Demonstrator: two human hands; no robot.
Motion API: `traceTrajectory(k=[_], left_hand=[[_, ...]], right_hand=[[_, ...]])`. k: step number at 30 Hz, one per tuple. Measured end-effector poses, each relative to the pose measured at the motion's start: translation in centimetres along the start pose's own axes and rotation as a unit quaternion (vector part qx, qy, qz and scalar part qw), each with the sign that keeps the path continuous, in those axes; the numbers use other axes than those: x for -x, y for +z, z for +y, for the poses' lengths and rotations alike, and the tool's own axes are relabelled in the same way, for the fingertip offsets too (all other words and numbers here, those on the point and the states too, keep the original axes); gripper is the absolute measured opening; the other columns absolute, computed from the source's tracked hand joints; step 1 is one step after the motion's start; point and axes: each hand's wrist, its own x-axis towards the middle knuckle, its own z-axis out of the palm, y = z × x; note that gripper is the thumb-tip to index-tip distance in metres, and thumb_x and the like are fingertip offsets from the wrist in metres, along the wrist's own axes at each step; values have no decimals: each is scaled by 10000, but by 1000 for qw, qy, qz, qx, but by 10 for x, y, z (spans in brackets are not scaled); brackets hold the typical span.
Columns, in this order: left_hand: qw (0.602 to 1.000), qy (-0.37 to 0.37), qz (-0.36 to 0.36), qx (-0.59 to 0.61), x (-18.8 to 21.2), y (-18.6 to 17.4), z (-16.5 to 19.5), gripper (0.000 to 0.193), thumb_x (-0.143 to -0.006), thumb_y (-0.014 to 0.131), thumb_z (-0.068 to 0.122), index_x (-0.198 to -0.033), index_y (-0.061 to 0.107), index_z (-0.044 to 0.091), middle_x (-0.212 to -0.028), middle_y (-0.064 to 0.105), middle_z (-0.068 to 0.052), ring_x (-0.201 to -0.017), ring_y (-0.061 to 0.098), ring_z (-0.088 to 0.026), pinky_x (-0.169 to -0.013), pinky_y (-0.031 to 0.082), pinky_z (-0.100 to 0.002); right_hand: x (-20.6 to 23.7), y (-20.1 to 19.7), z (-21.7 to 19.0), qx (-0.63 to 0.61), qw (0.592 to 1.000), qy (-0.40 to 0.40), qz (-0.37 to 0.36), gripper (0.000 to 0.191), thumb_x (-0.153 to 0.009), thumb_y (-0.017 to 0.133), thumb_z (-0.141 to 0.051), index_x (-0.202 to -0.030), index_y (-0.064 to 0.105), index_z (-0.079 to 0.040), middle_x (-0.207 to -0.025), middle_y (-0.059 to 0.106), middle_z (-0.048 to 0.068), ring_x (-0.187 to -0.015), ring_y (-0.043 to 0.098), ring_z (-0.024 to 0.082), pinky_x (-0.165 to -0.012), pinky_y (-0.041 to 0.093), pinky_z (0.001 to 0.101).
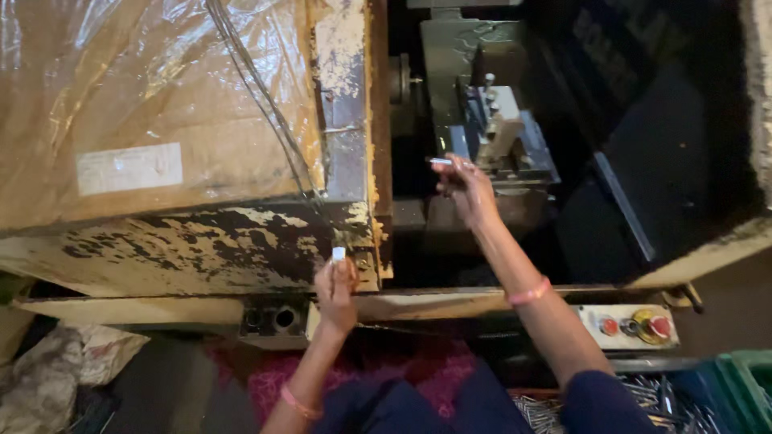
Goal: The person repeatedly staples a plastic-wrapped cardboard box using a manual stapling machine. They place the box on the machine, insert a staple, press a button to drive it, and then remove the box to repeat the process.
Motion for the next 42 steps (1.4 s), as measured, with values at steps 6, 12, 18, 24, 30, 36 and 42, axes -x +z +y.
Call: traceTrajectory(k=[6,12,18,24,30,36,42], left_hand=[[1000,5,4,-24,3,1,-19,505,-1078,448,451,-719,452,97,-605,429,19,-558,380,-88,-511,305,-281],[996,11,5,-86,4,-6,-25,514,-1053,454,439,-692,497,75,-561,468,3,-506,444,-114,-488,328,-297],[994,56,0,-97,8,-12,-32,505,-1064,450,416,-715,516,57,-578,496,-26,-514,483,-135,-502,354,-311],[997,56,9,-59,11,-14,-35,501,-1051,477,407,-719,516,35,-556,474,-34,-485,446,-133,-475,330,-315],[995,80,15,-58,10,-12,-32,512,-1074,473,422,-724,501,49,-591,486,-21,-516,471,-123,-496,339,-297],[998,54,31,-11,13,-10,-32,494,-1060,508,409,-754,516,21,-601,472,-38,-527,458,-129,-498,344,-291],[998,46,22,26,17,-13,-40,503,-1065,521,420,-770,518,13,-634,490,-44,-554,467,-131,-507,341,-289]], right_hand=[[-94,45,-5,45,989,-119,80,289,-953,759,-111,-1220,712,-10,-1072,777,90,-883,679,125,-782,516,253],[-156,83,-9,-88,988,-111,57,161,-909,753,-46,-1032,670,-106,-934,732,63,-811,692,155,-722,544,279],[-184,110,3,-59,977,-189,81,42,-912,730,-68,-954,732,-68,-855,704,31,-717,642,138,-640,530,287],[-208,88,3,-214,930,-297,-48,161,-1042,723,-62,-914,639,-112,-788,646,41,-634,597,138,-529,473,293],[-215,60,-6,-239,946,-141,167,239,-993,600,-310,-978,702,-94,-757,628,39,-606,582,164,-557,551,350],[-207,55,8,12,979,-116,168,435,-998,616,-462,-969,766,-54,-631,590,10,-499,506,112,-456,365,257],[-234,58,-8,101,988,-66,96,394,-1017,645,-398,-939,777,-35,-686,644,18,-557,571,119,-520,438,273]])
